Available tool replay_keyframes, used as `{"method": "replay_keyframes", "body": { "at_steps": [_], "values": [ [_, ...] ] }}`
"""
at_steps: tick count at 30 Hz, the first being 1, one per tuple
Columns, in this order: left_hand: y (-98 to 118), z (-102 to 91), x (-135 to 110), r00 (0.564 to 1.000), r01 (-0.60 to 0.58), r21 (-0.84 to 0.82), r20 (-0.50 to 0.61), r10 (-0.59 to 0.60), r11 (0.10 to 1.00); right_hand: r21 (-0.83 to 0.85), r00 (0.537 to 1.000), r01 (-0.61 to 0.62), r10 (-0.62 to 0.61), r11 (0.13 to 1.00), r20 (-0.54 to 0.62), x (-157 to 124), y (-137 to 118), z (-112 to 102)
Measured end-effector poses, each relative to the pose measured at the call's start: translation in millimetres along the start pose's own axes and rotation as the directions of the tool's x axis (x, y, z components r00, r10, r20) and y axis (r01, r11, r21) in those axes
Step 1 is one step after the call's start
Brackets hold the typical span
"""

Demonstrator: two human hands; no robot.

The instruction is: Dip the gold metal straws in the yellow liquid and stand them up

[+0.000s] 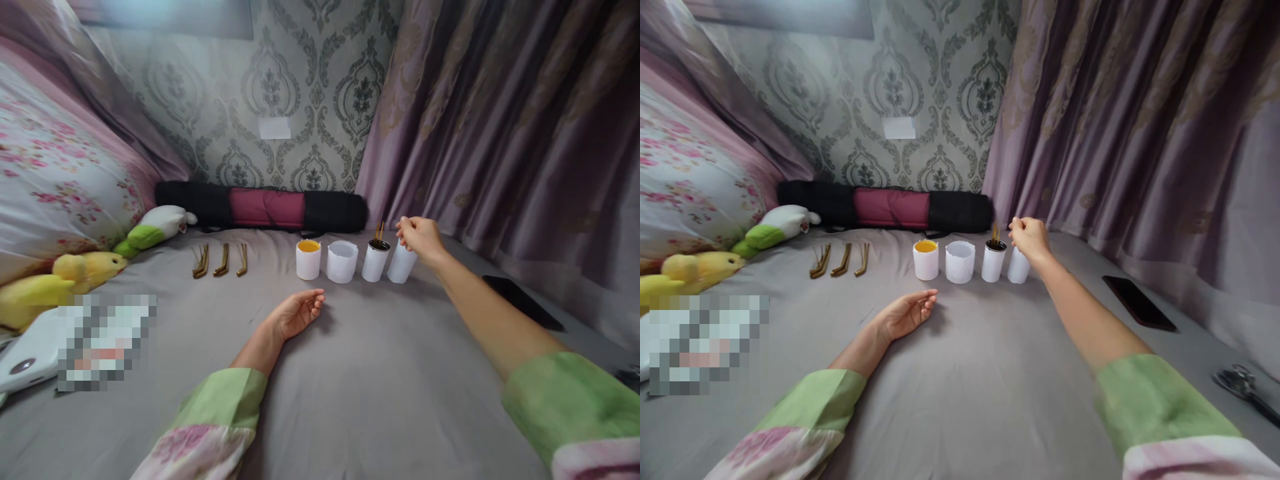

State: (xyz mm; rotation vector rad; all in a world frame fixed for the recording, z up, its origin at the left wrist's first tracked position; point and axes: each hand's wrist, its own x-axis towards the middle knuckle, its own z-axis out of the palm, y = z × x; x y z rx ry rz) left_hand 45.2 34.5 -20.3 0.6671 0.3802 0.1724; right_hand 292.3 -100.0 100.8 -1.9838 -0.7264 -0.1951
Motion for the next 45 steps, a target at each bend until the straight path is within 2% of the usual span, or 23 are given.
{"method": "replay_keyframes", "body": {
  "at_steps": [9, 22, 28, 35, 45],
  "values": [
    [0, 1.4, 0, 1.0, -0.009, -0.003, -0.003, 0.009, 1.0, 0.048, 0.997, -0.035, 0.031, 0.998, 0.074, -37, 12, 14],
    [-1, 0.0, 0, 1.0, -0.012, -0.011, -0.001, 0.012, 1.0, 0.111, 0.958, -0.099, 0.065, 0.989, 0.279, -97, 34, 68],
    [0, 1.6, -1, 1.0, 0.0, -0.019, -0.011, 0.0, 1.0, 0.048, 0.956, -0.036, 0.021, 0.998, 0.293, -113, 36, 89],
    [0, 2.2, -2, 1.0, 0.0, -0.011, 0.003, 0.0, 1.0, -0.032, 0.962, -0.037, 0.045, 0.999, 0.271, -121, 38, 94],
    [2, 2.5, 1, 1.0, 0.018, -0.056, -0.008, -0.018, 0.998, 0.017, 0.963, 0.027, -0.031, 0.999, 0.269, -126, 45, 93]
  ]
}}
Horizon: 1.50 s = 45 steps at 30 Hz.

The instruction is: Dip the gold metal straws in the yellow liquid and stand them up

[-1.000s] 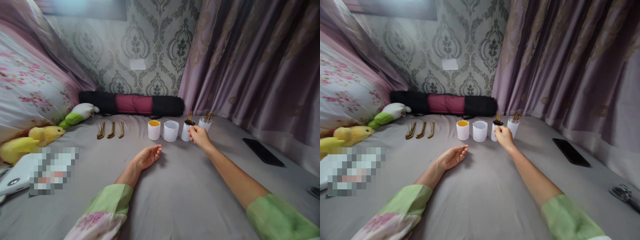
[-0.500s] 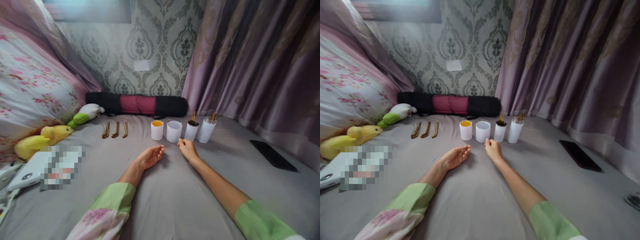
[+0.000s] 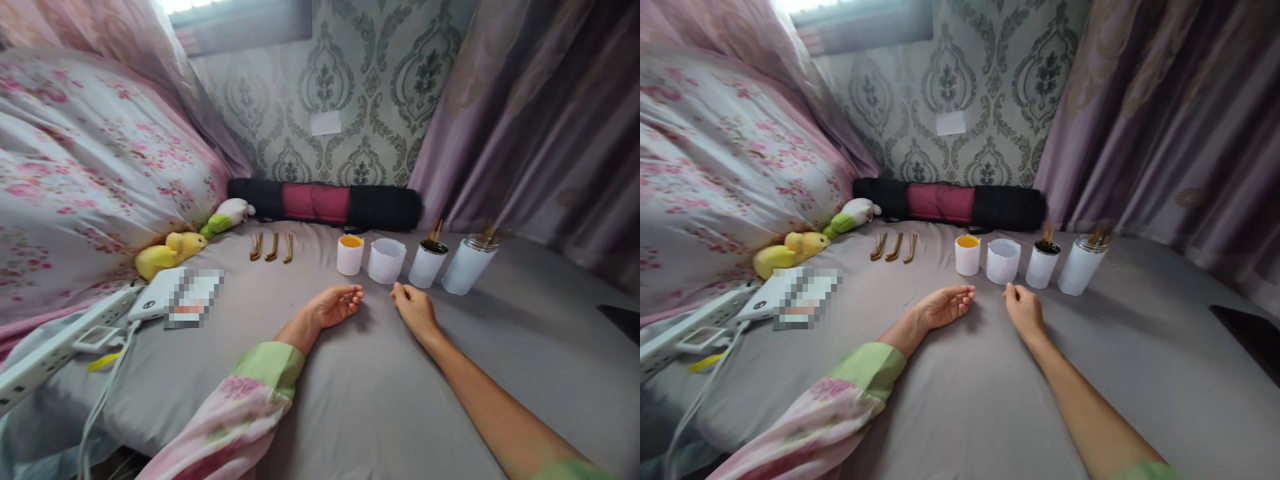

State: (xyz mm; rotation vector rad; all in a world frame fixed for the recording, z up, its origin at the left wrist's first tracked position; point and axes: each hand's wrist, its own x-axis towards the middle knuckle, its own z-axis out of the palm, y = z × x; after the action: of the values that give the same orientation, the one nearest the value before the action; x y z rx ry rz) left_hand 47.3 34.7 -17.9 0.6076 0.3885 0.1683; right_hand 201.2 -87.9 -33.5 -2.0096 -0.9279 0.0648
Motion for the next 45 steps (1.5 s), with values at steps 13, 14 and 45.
{"method": "replay_keyframes", "body": {
  "at_steps": [13, 14, 45],
  "values": [
    [5, -2.7, 3, 0.999, 0.005, -0.012, -0.034, -0.005, 1.0, 0.008, 0.999, 0.04, -0.04, 0.999, 0.012, 1, 5, 3],
    [6, -3.1, 3, 0.999, 0.005, -0.006, -0.042, -0.005, 1.0, 0.012, 0.999, 0.039, -0.039, 0.999, 0.014, 1, 5, 3],
    [104, -44.4, 9, 0.735, 0.033, 0.712, -0.493, 0.466, 0.701, 0.002, 1.0, 0.02, -0.02, 1.0, 0.02, -2, 0, 3]
  ]
}}
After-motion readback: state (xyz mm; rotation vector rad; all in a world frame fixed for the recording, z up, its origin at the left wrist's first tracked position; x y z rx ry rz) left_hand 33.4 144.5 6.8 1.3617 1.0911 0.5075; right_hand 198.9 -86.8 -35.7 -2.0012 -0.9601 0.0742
